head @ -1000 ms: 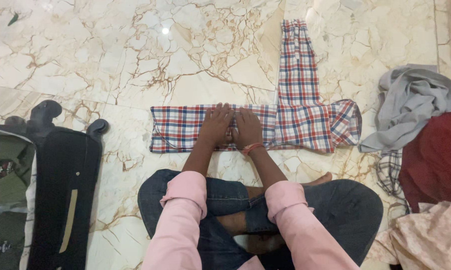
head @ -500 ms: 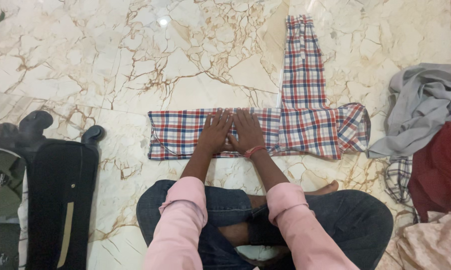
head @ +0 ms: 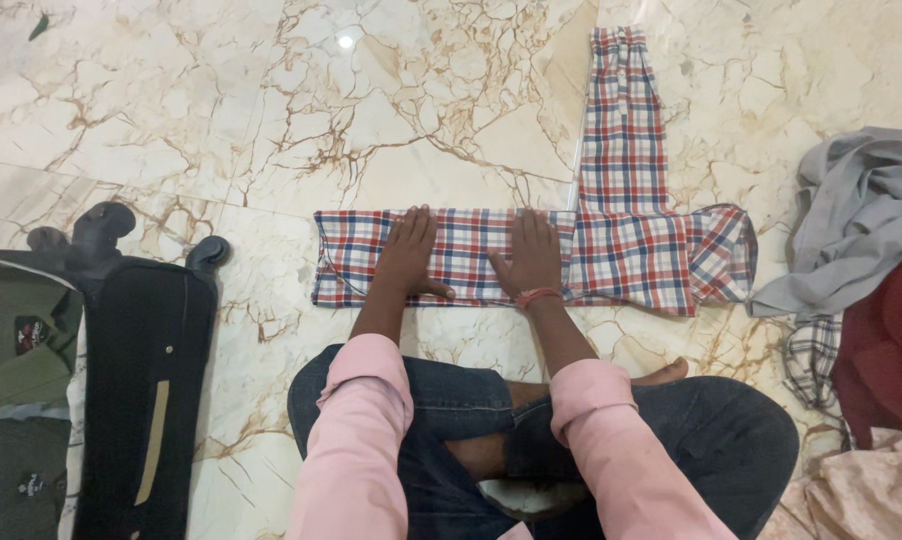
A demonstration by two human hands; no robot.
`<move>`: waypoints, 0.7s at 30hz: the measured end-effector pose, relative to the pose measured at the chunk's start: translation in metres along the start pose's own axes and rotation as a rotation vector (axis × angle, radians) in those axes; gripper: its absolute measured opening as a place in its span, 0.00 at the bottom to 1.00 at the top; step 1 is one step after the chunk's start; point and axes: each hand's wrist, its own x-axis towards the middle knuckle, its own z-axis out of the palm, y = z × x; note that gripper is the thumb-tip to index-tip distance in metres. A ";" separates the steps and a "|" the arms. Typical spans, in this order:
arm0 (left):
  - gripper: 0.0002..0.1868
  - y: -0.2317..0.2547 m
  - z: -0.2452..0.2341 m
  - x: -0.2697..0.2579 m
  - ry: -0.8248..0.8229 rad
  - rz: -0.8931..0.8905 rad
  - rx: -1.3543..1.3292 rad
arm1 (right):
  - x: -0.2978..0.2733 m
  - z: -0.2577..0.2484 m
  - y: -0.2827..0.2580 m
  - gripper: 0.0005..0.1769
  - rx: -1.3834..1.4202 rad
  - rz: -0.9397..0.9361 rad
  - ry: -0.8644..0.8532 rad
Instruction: The person folds a plaid shirt by smoothing it out on the floor, folding the sleeves inward, and then folding the body of the shirt into a compact square.
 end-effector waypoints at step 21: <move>0.90 -0.048 -0.014 -0.019 -0.197 -0.332 0.094 | -0.009 0.006 0.019 0.53 0.063 0.259 -0.004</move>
